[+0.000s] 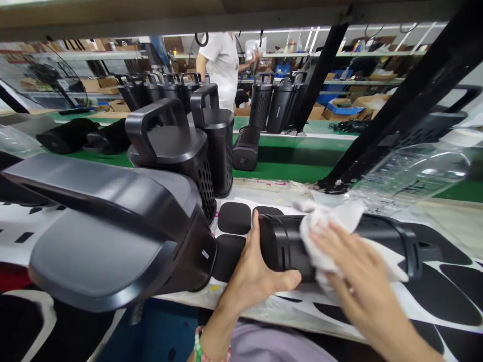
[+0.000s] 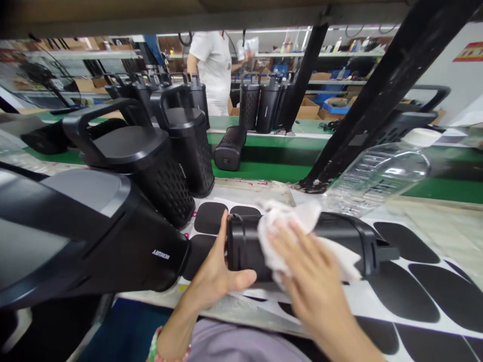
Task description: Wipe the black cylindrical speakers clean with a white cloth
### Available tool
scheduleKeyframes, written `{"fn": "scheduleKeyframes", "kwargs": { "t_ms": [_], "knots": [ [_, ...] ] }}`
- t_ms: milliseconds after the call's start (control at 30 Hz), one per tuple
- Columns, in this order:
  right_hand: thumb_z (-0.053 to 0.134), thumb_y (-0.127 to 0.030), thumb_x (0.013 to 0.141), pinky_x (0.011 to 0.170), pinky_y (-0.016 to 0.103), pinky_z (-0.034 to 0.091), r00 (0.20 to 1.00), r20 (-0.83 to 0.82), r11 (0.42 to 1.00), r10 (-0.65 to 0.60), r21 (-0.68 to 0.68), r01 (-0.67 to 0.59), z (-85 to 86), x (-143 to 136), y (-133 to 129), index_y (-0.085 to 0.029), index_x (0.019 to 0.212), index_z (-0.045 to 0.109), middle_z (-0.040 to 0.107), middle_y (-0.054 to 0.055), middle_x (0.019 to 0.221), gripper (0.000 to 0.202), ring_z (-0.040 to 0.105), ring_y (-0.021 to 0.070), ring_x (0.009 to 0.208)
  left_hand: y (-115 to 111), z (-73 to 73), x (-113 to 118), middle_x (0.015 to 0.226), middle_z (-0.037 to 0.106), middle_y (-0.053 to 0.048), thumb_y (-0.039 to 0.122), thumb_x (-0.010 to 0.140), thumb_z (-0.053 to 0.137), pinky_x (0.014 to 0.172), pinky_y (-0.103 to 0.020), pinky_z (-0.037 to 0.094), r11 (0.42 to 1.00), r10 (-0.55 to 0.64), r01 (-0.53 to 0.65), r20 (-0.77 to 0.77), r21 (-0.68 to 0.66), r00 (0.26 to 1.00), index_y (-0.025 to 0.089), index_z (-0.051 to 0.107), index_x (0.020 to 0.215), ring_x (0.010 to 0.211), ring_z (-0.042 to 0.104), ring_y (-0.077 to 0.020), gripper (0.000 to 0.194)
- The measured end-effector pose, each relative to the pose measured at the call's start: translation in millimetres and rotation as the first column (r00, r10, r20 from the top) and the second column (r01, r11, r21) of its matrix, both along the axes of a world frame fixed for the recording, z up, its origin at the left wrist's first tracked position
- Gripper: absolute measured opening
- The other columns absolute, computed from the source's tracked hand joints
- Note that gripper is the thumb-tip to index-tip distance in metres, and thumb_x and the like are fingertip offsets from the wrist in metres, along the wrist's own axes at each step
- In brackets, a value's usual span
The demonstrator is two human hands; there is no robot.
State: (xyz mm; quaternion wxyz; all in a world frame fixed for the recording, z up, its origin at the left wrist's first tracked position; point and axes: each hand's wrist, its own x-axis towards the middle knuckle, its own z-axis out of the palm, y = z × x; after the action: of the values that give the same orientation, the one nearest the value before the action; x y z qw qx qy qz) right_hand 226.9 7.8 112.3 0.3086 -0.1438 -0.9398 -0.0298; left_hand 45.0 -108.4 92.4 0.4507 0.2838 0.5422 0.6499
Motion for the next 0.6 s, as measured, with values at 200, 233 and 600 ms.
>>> {"fn": "scheduleKeyframes", "kwargs": {
  "t_ms": [200, 233, 600],
  "knots": [
    [0.024, -0.047, 0.1, 0.115, 0.064, 0.024, 0.852, -0.038, 0.847, -0.522, -0.142, 0.512, -5.9, 12.5, 34.9, -0.035, 0.152, 0.034, 0.047, 0.009, 0.15, 0.054, 0.038, 0.0351, 0.142, -0.9, 0.5, -0.3, 0.164, 0.024, -0.007, 0.026, 0.058, 0.089, 0.123, -0.053, 0.014, 1.0, -0.026, 0.026, -0.031, 0.011, 0.999, 0.03, 0.007, 0.158, 0.151, 0.019, -0.0364, 0.129],
    [0.024, -0.047, 0.1, 0.115, 0.065, 0.021, 0.843, -0.061, 0.84, -0.534, -0.145, 0.522, -7.1, 11.8, 33.1, -0.032, 0.152, 0.035, 0.046, 0.011, 0.15, 0.055, 0.036, 0.0359, 0.143, -1.4, -0.1, -0.4, 0.164, 0.024, -0.007, 0.026, 0.058, 0.089, 0.123, -0.054, 0.014, 0.999, -0.029, 0.029, -0.041, 0.018, 0.999, 0.03, 0.007, 0.158, 0.151, 0.019, -0.0365, 0.129],
    [0.041, -0.04, 0.098, 0.089, 0.054, 0.054, 0.726, -0.182, 0.744, -0.663, -0.274, 0.61, 0.3, 31.0, 3.7, -0.03, 0.104, 0.066, 0.073, 0.007, 0.105, 0.028, 0.067, 0.0352, 0.103, -21.5, -2.6, -29.9, 0.168, -0.001, -0.002, 0.032, 0.07, 0.082, 0.124, -0.047, 0.018, 0.932, -0.362, 0.293, -0.606, -0.215, 0.708, 0.033, -0.016, 0.153, 0.154, 0.012, -0.0294, 0.128]
  ]
}}
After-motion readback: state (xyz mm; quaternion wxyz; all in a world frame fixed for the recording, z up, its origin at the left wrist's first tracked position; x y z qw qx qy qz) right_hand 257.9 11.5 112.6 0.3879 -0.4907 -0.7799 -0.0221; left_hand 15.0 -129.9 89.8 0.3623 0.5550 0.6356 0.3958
